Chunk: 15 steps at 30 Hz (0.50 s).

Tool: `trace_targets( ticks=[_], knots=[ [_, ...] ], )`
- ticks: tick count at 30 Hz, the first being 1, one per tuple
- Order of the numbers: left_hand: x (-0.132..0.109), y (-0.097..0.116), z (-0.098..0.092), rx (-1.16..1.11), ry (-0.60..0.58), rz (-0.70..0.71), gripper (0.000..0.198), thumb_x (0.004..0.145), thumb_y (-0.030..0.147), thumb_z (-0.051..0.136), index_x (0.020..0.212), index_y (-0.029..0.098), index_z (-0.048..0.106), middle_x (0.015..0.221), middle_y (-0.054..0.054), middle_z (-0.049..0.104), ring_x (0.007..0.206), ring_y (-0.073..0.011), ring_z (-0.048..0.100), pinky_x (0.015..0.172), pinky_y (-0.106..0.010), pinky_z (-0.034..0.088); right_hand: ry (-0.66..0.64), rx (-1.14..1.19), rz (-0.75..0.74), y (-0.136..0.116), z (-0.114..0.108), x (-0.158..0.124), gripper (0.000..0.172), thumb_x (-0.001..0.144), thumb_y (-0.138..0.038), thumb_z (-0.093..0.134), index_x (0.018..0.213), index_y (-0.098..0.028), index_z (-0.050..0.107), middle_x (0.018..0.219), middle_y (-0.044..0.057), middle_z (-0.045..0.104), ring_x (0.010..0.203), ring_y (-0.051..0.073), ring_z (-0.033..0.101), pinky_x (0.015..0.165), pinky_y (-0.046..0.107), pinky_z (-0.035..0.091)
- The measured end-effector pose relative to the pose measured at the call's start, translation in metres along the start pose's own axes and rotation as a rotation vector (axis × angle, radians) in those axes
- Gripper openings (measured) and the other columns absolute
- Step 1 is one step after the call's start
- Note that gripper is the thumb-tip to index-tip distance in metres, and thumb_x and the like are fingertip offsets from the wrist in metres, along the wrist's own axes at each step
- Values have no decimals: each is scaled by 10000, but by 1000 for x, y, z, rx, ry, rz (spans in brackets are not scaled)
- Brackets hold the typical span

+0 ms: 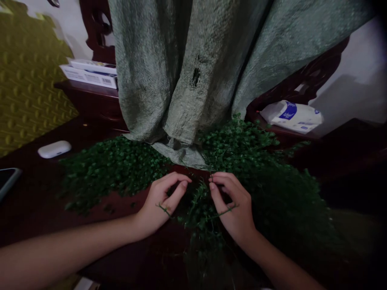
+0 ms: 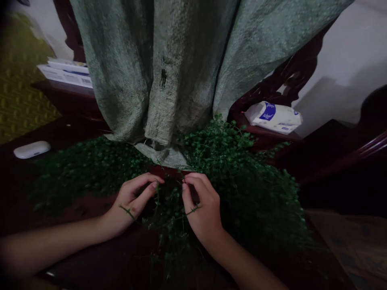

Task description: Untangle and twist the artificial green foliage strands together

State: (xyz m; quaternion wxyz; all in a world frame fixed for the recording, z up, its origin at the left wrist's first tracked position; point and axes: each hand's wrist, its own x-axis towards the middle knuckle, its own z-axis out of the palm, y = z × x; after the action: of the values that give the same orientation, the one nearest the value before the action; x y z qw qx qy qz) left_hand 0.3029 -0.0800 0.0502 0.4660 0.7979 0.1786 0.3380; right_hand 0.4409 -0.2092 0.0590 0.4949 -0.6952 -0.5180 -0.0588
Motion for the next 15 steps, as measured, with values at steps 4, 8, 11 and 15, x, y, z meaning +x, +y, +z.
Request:
trace_targets(
  ticks=[4,8,11,15],
  knots=[
    [6,-5,-4,-48,178,-95,162,906,289,541,1005,208,640,799,-3,621,715,-139,562,651,-239,437,17,144,167,3,-4,5,63,886,-218,569,891,-216,631,1011,48,595,867,152,623,661,247,547],
    [12,-17,-3,-92,213,-158,209,904,265,524,1089,213,606,974,-34,628,880,-172,584,781,-285,450,-32,366,406,3,-3,8,124,863,-336,600,885,-214,614,979,35,578,753,127,609,580,235,551],
    [13,-23,-2,-29,207,-134,278,865,200,528,1136,212,589,1061,-47,567,938,-181,559,804,-300,449,-74,476,527,1,-3,10,208,826,-402,630,871,-200,604,913,31,602,701,120,598,554,233,550],
    [11,-21,-5,68,210,-19,259,845,190,537,1092,209,613,1142,-61,505,1049,-207,516,876,-337,458,-79,508,563,-2,-4,12,226,806,-417,650,833,-196,609,871,30,626,725,131,604,566,231,541]
  ],
)
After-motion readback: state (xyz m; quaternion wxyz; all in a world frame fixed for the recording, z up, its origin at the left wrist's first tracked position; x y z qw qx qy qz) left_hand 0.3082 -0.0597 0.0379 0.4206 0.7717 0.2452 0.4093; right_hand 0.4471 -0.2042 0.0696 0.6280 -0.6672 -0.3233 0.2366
